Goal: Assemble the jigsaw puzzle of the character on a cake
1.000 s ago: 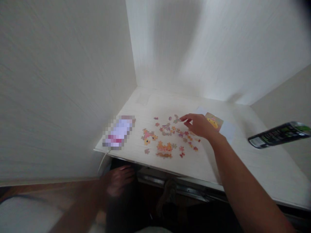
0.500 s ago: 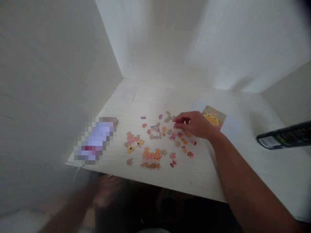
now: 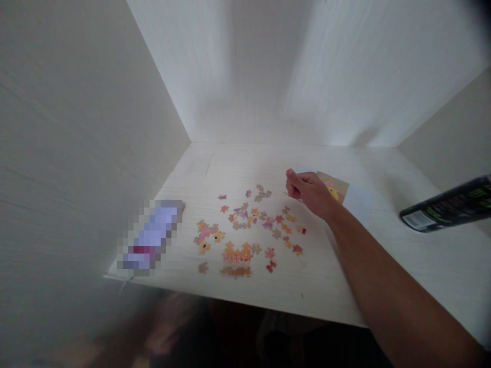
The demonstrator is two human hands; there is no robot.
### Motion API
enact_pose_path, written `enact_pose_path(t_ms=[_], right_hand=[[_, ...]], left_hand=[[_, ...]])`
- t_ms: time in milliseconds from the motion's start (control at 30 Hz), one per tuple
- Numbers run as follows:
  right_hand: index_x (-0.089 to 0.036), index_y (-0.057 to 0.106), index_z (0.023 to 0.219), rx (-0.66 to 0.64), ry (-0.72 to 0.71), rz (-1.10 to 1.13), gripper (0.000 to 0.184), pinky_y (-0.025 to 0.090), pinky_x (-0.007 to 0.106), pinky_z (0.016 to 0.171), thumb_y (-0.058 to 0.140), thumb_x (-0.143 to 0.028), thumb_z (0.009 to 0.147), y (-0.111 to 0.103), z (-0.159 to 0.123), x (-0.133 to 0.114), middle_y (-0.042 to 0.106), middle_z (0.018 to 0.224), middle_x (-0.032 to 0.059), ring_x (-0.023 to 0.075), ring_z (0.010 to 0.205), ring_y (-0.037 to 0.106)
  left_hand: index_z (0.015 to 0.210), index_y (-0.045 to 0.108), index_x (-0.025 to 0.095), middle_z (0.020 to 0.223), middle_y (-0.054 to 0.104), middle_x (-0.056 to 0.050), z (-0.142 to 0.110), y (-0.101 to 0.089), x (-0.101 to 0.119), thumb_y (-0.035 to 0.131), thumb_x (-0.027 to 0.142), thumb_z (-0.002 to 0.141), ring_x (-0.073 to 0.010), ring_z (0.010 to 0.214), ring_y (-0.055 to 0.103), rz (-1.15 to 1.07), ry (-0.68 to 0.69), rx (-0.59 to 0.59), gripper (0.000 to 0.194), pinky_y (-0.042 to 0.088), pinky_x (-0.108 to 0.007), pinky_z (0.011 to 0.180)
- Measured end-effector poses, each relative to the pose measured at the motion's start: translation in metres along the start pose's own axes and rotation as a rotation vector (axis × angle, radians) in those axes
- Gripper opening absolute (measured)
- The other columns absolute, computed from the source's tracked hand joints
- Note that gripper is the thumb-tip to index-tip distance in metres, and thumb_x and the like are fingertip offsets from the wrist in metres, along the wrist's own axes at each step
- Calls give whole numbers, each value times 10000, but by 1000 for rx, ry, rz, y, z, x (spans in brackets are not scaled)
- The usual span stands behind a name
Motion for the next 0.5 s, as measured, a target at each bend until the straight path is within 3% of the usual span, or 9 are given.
enact_pose_path(t_ms=[167,333,500], right_hand=[[-168,576,581,80,14,31,631,159,261,430,596,-763,792,4,1,1,330,448,-41,71,420,269],[-174,579,633,88,37,126,569,93,248,409,690,-724,730,11,-2,-1,255,429,-80,54,384,194],[-165,599,652,150,-27,-39,542,164,251,413,639,-689,785,17,-4,3,279,435,-67,71,392,245]], left_hand=[[1428,496,209,1435,504,-131,-2,-1,5,561,328,722,-346,1318,463,22,77,-18,718,352,-524,1133],[1316,592,195,1307,584,-155,-5,17,19,582,404,732,-362,1235,512,34,4,23,620,358,-558,1116],[1194,635,181,1171,617,-170,-6,29,30,618,427,680,-366,1104,549,55,-26,62,570,405,-576,1038]])
Point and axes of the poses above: each hand's wrist, its own z-axis towards the middle knuckle, its own y-axis out of the palm, x = y × z, the point moved 2 cm from there along z, towards the middle knuckle
